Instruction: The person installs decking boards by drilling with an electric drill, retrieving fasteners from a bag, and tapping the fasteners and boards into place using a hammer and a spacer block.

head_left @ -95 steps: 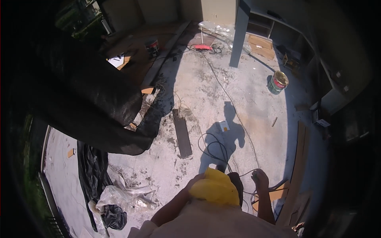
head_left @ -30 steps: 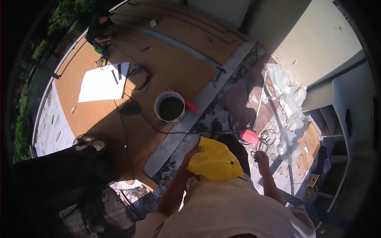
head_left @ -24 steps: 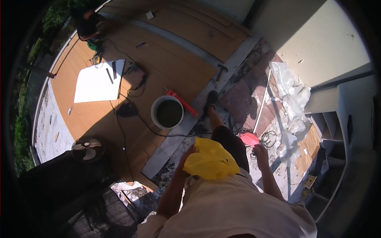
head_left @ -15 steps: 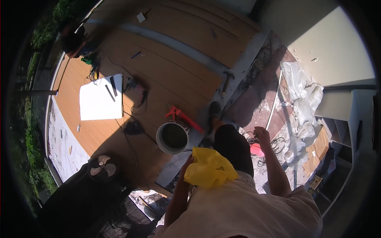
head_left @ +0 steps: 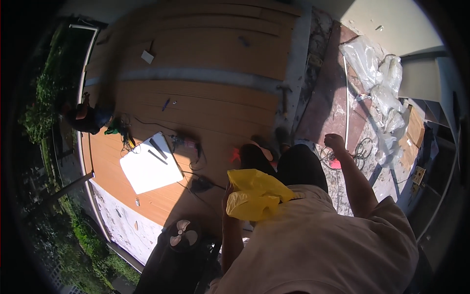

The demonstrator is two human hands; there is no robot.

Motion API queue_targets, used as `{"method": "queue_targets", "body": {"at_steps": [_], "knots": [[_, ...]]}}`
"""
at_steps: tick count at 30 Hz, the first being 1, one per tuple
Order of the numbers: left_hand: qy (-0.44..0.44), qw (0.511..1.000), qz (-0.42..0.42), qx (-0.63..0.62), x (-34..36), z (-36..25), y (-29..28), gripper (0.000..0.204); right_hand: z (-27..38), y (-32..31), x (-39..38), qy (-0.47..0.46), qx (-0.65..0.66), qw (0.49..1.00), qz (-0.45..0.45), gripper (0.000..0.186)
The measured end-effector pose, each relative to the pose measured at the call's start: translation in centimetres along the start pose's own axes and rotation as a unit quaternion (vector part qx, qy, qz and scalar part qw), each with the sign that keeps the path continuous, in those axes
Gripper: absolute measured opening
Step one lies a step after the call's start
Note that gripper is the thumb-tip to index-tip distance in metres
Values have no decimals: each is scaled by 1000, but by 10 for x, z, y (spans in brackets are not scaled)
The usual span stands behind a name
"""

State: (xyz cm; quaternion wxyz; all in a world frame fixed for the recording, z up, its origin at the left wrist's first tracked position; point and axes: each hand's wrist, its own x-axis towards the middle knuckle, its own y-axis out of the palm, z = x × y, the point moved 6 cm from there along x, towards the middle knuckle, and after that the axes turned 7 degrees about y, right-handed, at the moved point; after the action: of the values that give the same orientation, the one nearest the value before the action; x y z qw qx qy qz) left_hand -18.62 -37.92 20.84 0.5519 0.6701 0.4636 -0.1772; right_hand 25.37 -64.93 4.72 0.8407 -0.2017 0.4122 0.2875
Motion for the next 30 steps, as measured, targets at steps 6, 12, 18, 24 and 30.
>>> {"method": "queue_targets", "body": {"at_steps": [6, 12, 18, 24, 30], "knots": [[-29, 998, 11, 47, 99, -127, 7, 56, -18, 56, 12, -5, 9, 1000, -26, 17], [-74, 981, 41, 172, 236, -304, 6, 55, 45, 167, 18, -37, 9, 993, -113, 20], [-61, 896, 119, 423, 412, -434, 54, 59, 103, 286, 104, 78, 130, 978, -140, 30], [-106, 825, 29, 554, 613, -490, -55, 50, 154, 391, 306, -48, -242, 964, -98, 29], [-250, 695, 92, 668, 808, -422, -162, 45, 77, 396, 514, -134, -251, 951, -119, 20]]}}
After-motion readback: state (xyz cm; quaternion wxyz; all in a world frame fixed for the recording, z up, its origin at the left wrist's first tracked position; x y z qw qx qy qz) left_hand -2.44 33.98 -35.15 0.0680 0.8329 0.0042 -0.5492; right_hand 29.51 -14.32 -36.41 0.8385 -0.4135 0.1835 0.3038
